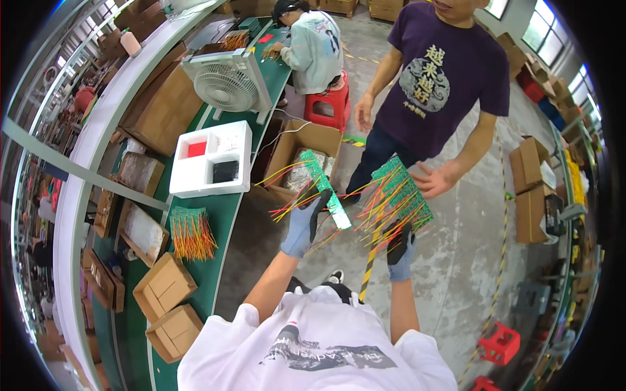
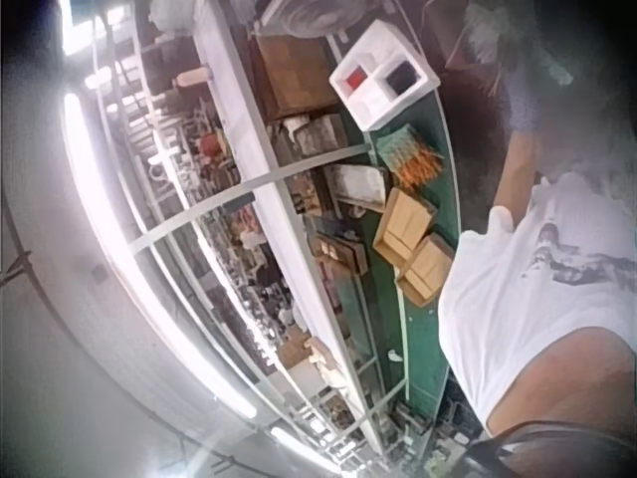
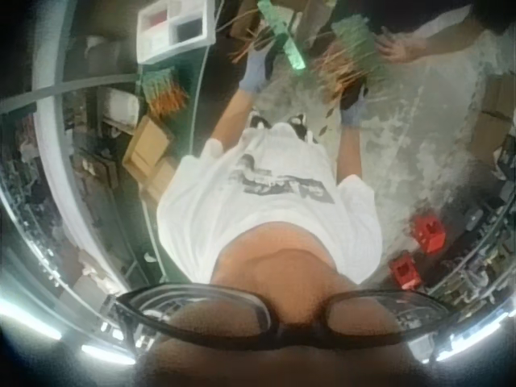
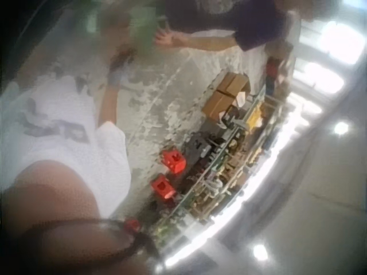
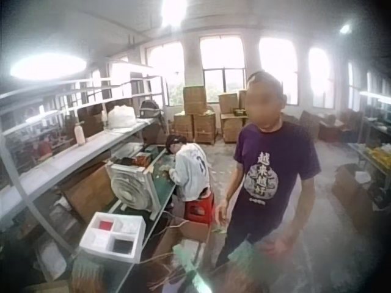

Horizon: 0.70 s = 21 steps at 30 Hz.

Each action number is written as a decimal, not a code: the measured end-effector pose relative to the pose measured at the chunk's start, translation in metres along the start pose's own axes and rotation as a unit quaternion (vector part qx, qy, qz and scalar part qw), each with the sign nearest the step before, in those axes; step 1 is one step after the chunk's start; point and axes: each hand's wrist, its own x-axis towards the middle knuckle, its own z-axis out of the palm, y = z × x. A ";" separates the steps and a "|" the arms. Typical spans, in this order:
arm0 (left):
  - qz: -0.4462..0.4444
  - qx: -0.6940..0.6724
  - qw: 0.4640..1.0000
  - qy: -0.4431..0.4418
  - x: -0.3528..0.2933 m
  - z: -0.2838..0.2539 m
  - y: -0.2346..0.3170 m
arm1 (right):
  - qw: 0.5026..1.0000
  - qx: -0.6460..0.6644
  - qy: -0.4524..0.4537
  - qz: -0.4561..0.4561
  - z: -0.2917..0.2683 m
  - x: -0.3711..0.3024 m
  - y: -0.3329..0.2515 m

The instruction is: The person organizes and assembles electronic circuit boards with attached wiring on a factory production line, using a screwdriver to secure components.

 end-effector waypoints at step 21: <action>0.019 0.034 0.970 0.241 -0.106 -0.101 0.005 | 0.853 -0.133 -0.216 0.456 0.107 -0.057 0.093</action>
